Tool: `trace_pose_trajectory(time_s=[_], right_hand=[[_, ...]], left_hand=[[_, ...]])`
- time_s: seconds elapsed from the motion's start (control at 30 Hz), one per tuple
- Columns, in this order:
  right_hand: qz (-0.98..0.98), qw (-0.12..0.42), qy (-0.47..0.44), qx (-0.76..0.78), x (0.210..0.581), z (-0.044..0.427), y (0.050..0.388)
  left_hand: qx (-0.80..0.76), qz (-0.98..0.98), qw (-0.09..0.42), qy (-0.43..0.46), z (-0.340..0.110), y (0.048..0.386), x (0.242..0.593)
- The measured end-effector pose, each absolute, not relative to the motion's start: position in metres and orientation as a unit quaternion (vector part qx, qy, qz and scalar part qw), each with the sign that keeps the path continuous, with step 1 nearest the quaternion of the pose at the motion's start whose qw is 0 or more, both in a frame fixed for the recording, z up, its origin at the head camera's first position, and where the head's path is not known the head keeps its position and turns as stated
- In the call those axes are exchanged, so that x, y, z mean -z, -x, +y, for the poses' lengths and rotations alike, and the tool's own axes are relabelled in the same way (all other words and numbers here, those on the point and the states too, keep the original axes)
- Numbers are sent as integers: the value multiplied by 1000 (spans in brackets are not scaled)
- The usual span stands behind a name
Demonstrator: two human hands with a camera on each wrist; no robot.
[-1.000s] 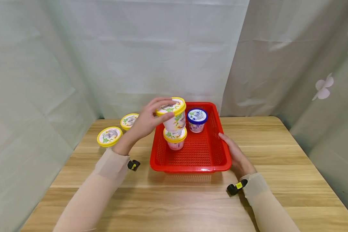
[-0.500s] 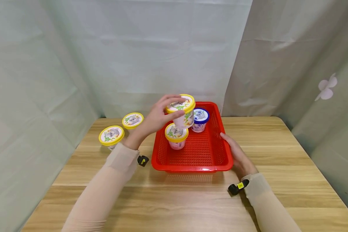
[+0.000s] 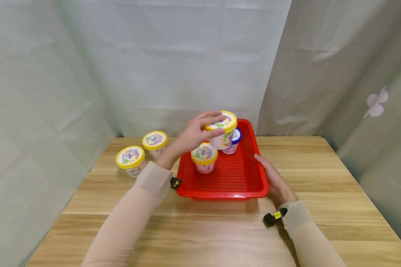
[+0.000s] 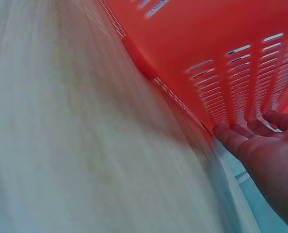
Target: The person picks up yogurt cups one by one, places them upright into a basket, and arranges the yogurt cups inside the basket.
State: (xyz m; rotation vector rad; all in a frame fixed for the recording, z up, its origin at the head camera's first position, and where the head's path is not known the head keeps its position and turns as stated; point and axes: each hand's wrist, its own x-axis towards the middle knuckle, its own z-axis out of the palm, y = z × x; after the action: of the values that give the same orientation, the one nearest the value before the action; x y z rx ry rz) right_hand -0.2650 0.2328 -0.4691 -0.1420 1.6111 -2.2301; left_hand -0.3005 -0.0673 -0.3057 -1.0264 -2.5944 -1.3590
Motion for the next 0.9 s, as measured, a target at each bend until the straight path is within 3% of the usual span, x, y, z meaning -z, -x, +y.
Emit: trace_pose_trajectory(time_s=[0.5,0.9], right_hand=[[561,193,49,804,470,237,266],[565,193,55,800,470,235,268]], left_hand=[[412,-843,-8,345,-29,313,305],[395,-855,-40,333,-25,318,320]])
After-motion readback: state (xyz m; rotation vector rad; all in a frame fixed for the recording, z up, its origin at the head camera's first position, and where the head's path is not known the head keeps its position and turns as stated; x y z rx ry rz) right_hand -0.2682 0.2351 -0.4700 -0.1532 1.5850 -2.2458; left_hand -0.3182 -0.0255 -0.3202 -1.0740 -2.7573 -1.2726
